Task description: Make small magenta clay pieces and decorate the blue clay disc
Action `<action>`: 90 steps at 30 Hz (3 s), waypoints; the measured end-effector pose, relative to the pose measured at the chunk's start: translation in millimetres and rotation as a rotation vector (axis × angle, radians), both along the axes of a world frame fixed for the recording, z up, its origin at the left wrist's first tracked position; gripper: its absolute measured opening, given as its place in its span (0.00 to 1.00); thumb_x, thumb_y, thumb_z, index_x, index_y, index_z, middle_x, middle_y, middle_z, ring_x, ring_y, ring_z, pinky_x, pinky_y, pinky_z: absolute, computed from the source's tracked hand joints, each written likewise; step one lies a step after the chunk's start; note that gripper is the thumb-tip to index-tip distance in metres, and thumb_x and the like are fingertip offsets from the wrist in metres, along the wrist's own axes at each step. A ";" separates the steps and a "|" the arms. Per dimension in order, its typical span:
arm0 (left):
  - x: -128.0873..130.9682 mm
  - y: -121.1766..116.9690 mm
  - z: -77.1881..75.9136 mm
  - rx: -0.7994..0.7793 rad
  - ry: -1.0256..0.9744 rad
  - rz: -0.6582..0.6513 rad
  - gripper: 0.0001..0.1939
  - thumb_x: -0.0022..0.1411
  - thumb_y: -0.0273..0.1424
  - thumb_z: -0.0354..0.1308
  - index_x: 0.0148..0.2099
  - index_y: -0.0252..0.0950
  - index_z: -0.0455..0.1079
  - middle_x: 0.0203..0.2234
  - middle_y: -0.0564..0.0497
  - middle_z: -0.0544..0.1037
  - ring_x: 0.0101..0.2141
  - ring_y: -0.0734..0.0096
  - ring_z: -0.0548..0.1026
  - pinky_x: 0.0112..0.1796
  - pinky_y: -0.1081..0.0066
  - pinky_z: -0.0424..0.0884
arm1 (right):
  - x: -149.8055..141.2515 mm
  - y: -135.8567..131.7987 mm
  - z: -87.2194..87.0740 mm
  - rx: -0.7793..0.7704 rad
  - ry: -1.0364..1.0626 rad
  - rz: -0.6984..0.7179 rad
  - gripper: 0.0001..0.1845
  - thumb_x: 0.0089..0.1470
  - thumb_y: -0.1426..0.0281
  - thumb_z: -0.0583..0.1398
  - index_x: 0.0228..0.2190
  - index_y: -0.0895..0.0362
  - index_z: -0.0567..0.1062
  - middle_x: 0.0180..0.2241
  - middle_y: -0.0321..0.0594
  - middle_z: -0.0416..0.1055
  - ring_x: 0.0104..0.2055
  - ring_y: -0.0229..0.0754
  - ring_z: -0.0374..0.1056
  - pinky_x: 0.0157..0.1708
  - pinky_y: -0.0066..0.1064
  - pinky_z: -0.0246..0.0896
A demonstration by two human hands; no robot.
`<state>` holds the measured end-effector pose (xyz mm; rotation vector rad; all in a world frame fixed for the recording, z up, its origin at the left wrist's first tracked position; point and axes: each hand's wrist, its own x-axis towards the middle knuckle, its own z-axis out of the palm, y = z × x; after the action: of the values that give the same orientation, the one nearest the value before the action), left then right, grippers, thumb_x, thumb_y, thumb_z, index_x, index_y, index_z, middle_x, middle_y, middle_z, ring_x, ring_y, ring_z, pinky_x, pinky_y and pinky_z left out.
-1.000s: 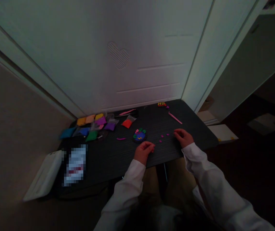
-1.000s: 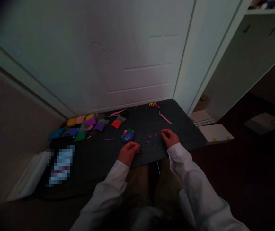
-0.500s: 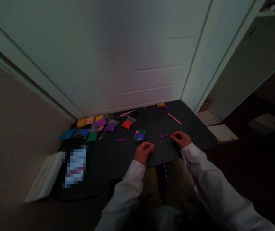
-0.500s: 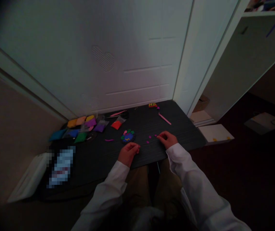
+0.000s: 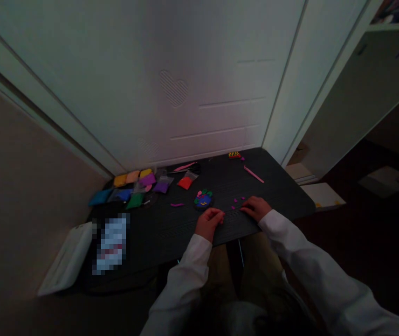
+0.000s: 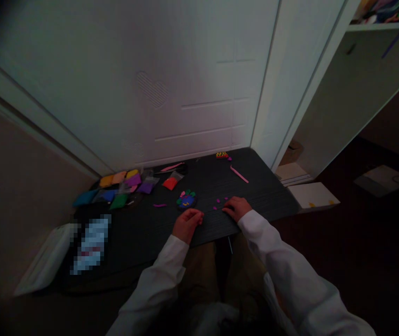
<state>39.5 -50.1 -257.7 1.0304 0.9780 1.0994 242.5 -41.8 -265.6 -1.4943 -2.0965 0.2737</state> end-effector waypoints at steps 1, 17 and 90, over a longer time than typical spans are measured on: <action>-0.1 -0.1 -0.1 0.005 -0.002 -0.001 0.09 0.40 0.32 0.56 0.25 0.32 0.64 0.19 0.53 0.69 0.19 0.80 0.64 0.24 0.76 0.60 | 0.9 -1.8 1.1 -0.004 0.006 0.020 0.13 0.41 0.60 0.53 0.28 0.53 0.71 0.27 0.38 0.66 0.31 0.38 0.61 0.32 0.31 0.55; -2.2 1.0 -6.0 0.039 -0.029 -0.029 0.06 0.44 0.30 0.54 0.26 0.33 0.64 0.18 0.55 0.67 0.20 0.81 0.64 0.24 0.76 0.59 | 3.5 -28.1 11.8 0.099 -0.280 0.048 0.17 0.47 0.65 0.47 0.39 0.53 0.66 0.25 0.40 0.62 0.30 0.39 0.55 0.32 0.33 0.46; -0.5 -0.8 1.3 -0.001 -0.046 -0.031 0.06 0.43 0.30 0.55 0.26 0.32 0.64 0.19 0.54 0.67 0.20 0.81 0.64 0.24 0.76 0.60 | 1.9 -30.5 14.1 0.091 -0.269 -0.038 0.17 0.48 0.65 0.46 0.40 0.52 0.64 0.26 0.38 0.61 0.30 0.36 0.55 0.32 0.30 0.41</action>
<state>39.0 -51.0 -256.4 1.0124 0.9231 1.0925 244.3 -72.3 -251.4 -1.5877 -2.2496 -0.0403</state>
